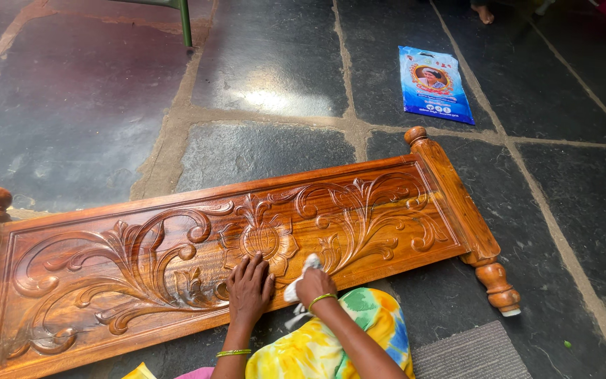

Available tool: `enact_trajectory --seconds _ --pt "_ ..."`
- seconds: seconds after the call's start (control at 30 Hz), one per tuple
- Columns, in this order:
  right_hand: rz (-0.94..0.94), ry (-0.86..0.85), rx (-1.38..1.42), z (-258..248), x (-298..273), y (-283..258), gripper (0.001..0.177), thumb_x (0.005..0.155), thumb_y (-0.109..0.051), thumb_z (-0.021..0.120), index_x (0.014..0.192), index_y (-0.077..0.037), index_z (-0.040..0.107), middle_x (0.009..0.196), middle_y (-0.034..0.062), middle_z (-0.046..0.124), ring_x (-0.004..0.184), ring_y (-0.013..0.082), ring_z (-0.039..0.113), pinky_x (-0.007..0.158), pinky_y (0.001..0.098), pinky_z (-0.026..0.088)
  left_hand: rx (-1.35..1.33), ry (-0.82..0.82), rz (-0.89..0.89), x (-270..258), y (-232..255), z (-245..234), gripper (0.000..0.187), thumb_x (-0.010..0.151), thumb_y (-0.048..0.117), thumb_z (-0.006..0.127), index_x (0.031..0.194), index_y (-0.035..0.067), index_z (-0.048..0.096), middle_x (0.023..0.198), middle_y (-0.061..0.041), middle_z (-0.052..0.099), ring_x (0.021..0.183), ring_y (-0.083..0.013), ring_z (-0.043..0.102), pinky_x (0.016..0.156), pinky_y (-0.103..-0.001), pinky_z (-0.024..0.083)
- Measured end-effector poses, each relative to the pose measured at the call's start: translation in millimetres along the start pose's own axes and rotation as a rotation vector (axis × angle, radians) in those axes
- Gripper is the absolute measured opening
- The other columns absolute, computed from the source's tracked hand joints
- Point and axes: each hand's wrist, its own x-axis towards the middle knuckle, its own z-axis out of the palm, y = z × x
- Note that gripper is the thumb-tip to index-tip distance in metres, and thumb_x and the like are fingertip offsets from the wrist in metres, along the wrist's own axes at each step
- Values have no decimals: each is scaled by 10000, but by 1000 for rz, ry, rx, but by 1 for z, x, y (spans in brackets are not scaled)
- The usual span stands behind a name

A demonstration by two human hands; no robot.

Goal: The person sits on a tiled floor and wipes a carved wooden headboard with a white cloth. They methodically clean the surface, focusing on the intricate floral carvings and the edges of the wood.

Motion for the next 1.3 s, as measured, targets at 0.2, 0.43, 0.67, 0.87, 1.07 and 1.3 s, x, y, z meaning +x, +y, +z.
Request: enact_trajectory --seconds 0.2,0.43,0.67,0.87,1.07,1.3 --pt "-298 5 207 -4 -11 -22 317 898 -340 653 1015 -56 732 973 244 732 919 411 707 860 471 563 -71 12 -30 -15 -1 1 393 967 312 566 1323 151 615 1500 -27 541 1459 -260 398 1136 -448 289" --pt "-430 427 329 -56 -19 -12 281 938 -326 656 1061 -74 661 1018 185 722 953 399 690 822 495 539 -212 63 -387 -12 -8 -14 439 952 312 601 1358 147 568 1393 -62 554 1291 -286 488 1051 -485 351" --pt "-332 461 259 -73 24 39 352 951 -288 622 1265 -131 622 1255 190 647 1120 405 632 954 476 520 -183 115 -311 -8 3 -18 507 941 342 629 1391 136 519 1398 -102 521 1299 -305 468 1080 -519 325" --pt "15 256 -26 -76 57 105 622 884 -329 699 1432 -147 467 1465 213 443 1315 460 453 1061 544 446 -226 23 -106 10 42 -19 668 916 412 639 1473 114 421 1520 -210 372 1421 -406 308 1135 -554 237" --pt "91 137 -83 -59 65 101 722 863 -432 741 1418 -90 428 1564 226 318 1391 515 356 1094 555 434 -61 -317 -35 31 80 16 727 913 429 632 1548 197 365 1653 -272 163 1460 -511 111 1162 -576 151" --pt "107 216 -74 -55 67 97 643 854 -351 725 1368 -62 470 1502 261 371 1292 527 437 1036 557 480 -85 -104 103 57 103 82 556 974 311 578 1487 121 476 1622 -269 240 1505 -515 158 1188 -569 185"
